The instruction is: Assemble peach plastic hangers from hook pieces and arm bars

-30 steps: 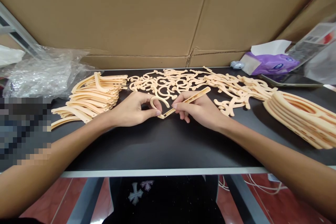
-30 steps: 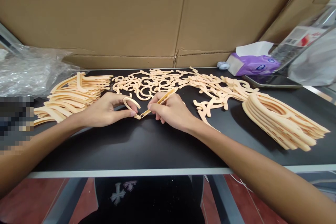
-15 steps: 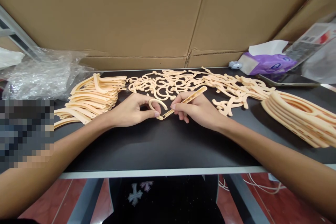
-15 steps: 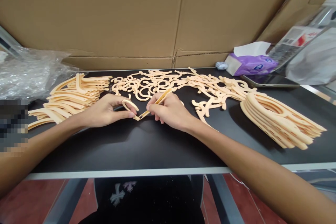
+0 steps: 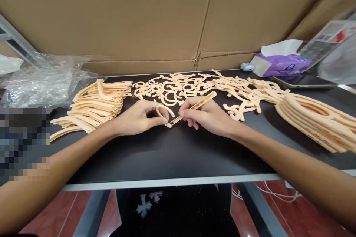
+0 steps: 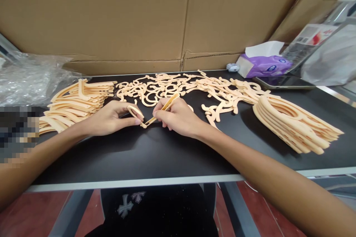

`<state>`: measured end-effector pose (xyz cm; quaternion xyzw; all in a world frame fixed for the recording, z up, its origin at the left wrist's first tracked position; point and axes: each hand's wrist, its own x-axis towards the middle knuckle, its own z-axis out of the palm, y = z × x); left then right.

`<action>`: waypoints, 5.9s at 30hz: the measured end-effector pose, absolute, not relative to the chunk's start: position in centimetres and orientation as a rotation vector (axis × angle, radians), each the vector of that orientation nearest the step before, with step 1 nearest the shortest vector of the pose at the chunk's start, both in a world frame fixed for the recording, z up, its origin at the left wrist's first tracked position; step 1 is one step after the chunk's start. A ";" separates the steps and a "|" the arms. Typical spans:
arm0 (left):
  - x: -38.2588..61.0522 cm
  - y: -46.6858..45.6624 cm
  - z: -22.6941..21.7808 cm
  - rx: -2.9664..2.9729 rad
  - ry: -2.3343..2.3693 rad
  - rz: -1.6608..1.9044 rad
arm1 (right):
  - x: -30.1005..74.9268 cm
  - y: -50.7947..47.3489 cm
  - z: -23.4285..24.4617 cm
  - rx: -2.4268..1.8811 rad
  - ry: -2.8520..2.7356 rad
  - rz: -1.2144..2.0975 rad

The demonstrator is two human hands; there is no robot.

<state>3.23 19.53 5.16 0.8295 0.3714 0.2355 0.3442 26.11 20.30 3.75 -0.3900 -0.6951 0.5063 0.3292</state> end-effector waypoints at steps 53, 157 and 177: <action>4.2 18.4 4.2 2.284 1.202 0.812 | 26.3 19.9 3.9 -1.115 -1.821 1.270; 3.4 17.6 7.6 2.156 1.227 1.022 | 25.0 18.5 2.2 -0.842 -2.290 0.196; -7.3 7.4 3.1 2.824 1.735 0.808 | 24.9 18.5 2.0 -0.894 -2.268 0.283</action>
